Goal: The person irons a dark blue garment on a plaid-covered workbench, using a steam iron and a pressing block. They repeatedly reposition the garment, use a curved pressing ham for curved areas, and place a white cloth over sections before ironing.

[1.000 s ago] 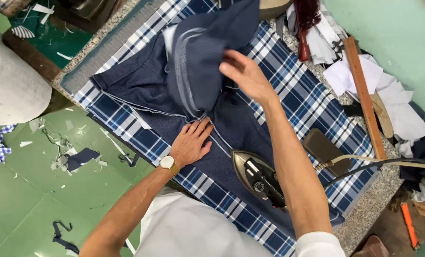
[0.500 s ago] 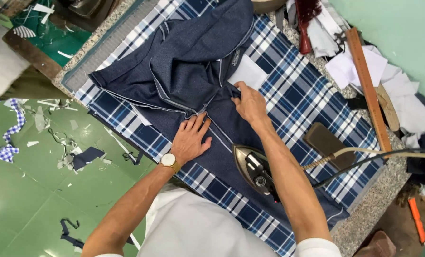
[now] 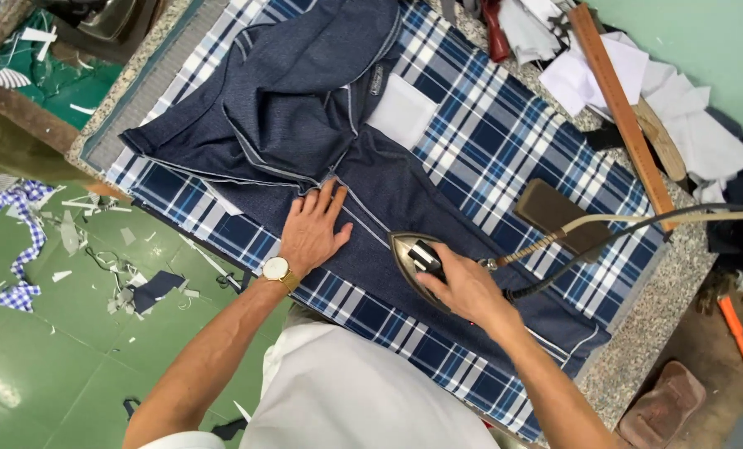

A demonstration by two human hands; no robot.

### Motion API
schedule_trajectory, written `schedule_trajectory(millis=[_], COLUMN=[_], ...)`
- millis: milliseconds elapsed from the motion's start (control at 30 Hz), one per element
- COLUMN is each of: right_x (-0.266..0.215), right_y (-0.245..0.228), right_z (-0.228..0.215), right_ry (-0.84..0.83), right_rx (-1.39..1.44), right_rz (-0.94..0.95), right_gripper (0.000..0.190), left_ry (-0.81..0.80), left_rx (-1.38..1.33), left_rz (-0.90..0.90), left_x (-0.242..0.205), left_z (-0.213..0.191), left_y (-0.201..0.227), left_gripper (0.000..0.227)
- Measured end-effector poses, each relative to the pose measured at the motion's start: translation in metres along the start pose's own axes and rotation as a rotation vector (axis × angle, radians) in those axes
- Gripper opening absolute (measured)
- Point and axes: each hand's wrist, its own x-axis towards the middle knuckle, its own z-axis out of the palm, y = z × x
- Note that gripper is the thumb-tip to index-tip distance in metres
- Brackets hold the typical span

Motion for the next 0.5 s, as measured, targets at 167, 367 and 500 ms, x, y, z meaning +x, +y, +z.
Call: schedule_trajectory(millis=[167,367,500], right_x=[0.014,0.044,0.06], right_y=[-0.013,-0.044,-0.07], right_z=[0.006,-0.001,-0.007], right_ry=[0.068,0.153,0.159], right_rx=[0.008,0.031,0.045], right_rz=[0.019,-0.084,-0.145], right_gripper=[0.06,0.054,0.05], left_ry=[-0.023,-0.12,-0.212], left_rx=[0.059,-0.037,-0.195], left_rz=[-0.029,-0.094,-0.17], left_x=[0.001,0.012,0.019], left_z=[-0.012,-0.02,-0.023], left_y=[0.0,-0.007,-0.018], left_gripper=[0.064,0.059,0.049])
